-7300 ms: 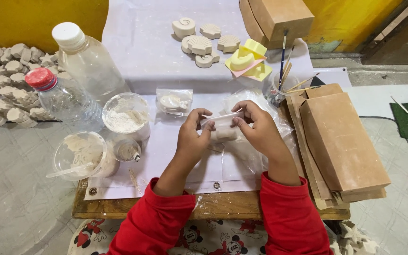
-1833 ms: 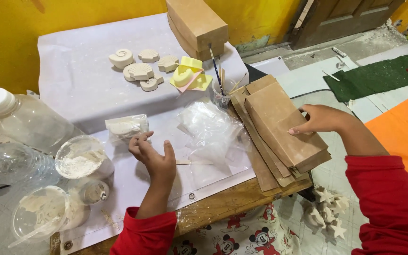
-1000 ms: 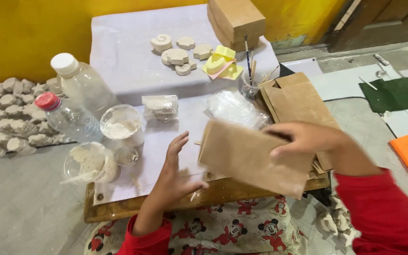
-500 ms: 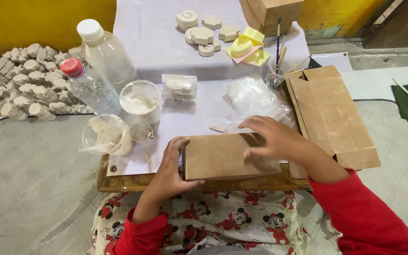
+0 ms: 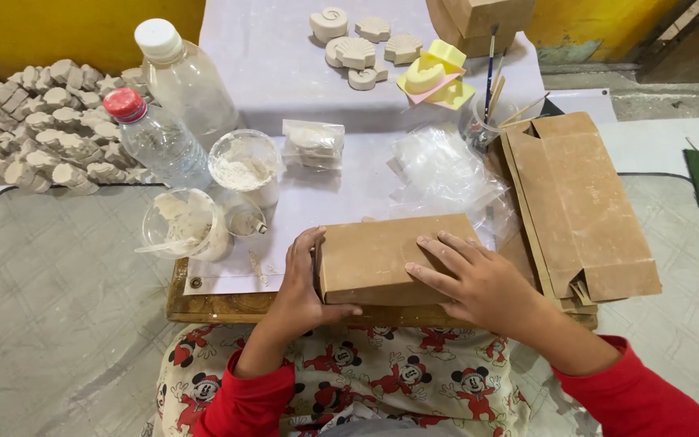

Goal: The person places small white plaster sculptures into a plastic bag by hand and then arranges the packaged sculptures inside a cardboard box on a wooden table.

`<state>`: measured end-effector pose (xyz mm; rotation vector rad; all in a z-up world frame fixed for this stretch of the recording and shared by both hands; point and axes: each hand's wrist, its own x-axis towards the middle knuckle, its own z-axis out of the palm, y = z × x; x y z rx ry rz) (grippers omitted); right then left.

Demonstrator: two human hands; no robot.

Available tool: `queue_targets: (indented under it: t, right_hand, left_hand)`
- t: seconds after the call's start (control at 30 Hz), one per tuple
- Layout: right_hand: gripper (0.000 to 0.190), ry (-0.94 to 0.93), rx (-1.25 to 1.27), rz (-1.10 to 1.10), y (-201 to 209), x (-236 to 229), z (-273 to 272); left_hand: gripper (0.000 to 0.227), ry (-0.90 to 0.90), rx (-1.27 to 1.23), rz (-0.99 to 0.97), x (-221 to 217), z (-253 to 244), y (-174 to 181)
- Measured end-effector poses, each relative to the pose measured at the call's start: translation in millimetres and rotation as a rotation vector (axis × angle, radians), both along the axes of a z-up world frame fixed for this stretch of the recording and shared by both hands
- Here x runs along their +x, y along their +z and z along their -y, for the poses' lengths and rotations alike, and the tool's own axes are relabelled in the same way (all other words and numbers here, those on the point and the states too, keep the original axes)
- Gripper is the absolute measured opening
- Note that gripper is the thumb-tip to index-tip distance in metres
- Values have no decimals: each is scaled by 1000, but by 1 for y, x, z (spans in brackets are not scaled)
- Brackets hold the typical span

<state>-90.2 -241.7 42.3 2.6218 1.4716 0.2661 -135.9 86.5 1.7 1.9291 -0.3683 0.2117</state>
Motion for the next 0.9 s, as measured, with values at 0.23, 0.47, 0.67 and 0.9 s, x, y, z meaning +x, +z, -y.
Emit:
queue_targets:
  t: [0.23, 0.47, 0.67, 0.9]
  right_hand:
    - [76, -44, -132, -196, 47, 11, -4]
    - [50, -296, 362, -474, 104, 64, 5]
    - [35, -431, 334, -543, 125, 105, -24]
    - [29, -426, -10, -213, 53, 162, -36]
  left_hand:
    - [117, -14, -55, 10, 0, 3, 6]
    - [142, -87, 89, 86, -7, 8, -15]
    - [137, -100, 245, 289, -1, 11, -33]
    - [131, -70, 441, 310, -2, 5, -101]
